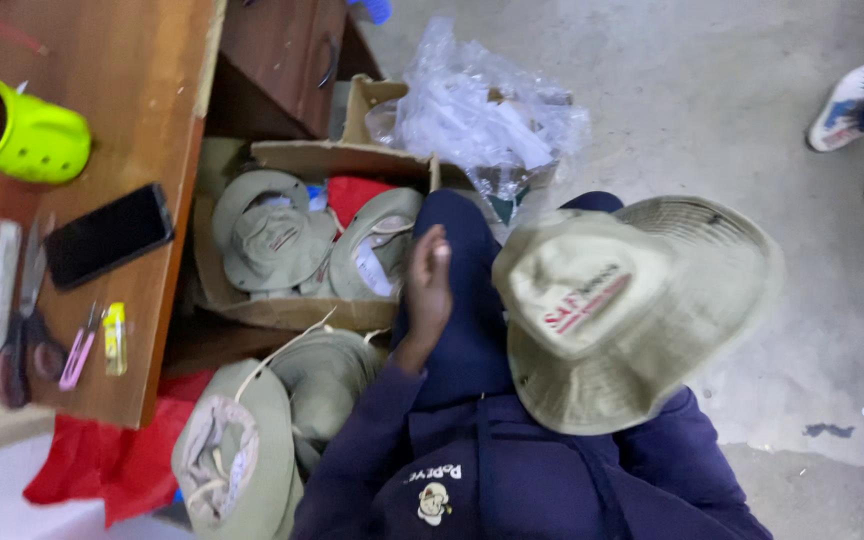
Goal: The person trims loose threads from an embroidered hat using a lighter and then attaches a label and chin strap to the hat by hand.
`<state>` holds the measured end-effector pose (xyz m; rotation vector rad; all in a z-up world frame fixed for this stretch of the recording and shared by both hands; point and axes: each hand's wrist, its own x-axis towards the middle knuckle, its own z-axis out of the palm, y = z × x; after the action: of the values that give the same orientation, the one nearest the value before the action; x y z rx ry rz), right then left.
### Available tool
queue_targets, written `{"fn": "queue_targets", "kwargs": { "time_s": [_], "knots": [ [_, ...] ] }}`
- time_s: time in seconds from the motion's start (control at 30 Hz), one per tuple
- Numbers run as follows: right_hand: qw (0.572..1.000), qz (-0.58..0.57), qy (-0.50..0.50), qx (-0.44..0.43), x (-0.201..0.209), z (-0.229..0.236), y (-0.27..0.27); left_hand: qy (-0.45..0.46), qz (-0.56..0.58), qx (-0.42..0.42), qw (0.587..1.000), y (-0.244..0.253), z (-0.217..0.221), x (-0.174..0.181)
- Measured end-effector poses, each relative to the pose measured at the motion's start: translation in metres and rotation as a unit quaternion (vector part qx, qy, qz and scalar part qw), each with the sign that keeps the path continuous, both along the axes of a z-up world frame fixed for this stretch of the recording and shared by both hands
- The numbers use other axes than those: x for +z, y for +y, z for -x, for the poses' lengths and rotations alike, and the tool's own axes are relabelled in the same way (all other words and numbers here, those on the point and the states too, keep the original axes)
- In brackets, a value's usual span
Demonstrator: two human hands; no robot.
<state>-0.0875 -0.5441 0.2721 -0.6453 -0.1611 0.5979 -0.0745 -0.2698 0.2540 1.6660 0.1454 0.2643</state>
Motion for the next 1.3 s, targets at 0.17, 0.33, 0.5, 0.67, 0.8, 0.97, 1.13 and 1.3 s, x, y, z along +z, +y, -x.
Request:
{"fn": "queue_targets", "kwargs": {
  "time_s": [0.17, 0.33, 0.5, 0.67, 0.8, 0.97, 1.13, 1.3],
  "knots": [
    [0.999, -0.046, -0.008, 0.013, 0.019, 0.012, 0.002, -0.122, -0.136, -0.031, 0.983, -0.051, 0.052, 0.147],
    [0.990, -0.110, -0.042, 0.073, 0.037, -0.001, 0.020, -0.279, -0.419, -0.075, 0.861, -0.076, 0.035, 0.118],
    [0.983, -0.160, -0.066, 0.068, 0.041, 0.012, 0.015, -0.209, -0.414, -0.105, 0.880, -0.071, 0.041, 0.126],
    [0.999, 0.016, 0.042, -0.006, -0.019, 0.025, -0.006, -0.218, -0.448, -0.095, 0.862, -0.072, 0.042, 0.133],
    [0.994, 0.102, 0.031, -0.039, 0.017, 0.021, 0.035, -0.221, -0.386, -0.147, 0.883, -0.052, 0.042, 0.138],
    [0.983, 0.136, 0.088, -0.085, -0.052, 0.035, 0.023, -0.221, -0.384, -0.153, 0.883, -0.006, 0.046, 0.143],
    [0.982, 0.136, 0.085, -0.102, -0.214, 0.057, -0.034, -0.193, -0.313, -0.218, 0.904, -0.001, 0.053, 0.131],
    [0.962, 0.245, -0.003, -0.118, -0.118, 0.049, -0.023, -0.170, -0.326, -0.211, 0.906, -0.003, 0.048, 0.114]
  ]
}}
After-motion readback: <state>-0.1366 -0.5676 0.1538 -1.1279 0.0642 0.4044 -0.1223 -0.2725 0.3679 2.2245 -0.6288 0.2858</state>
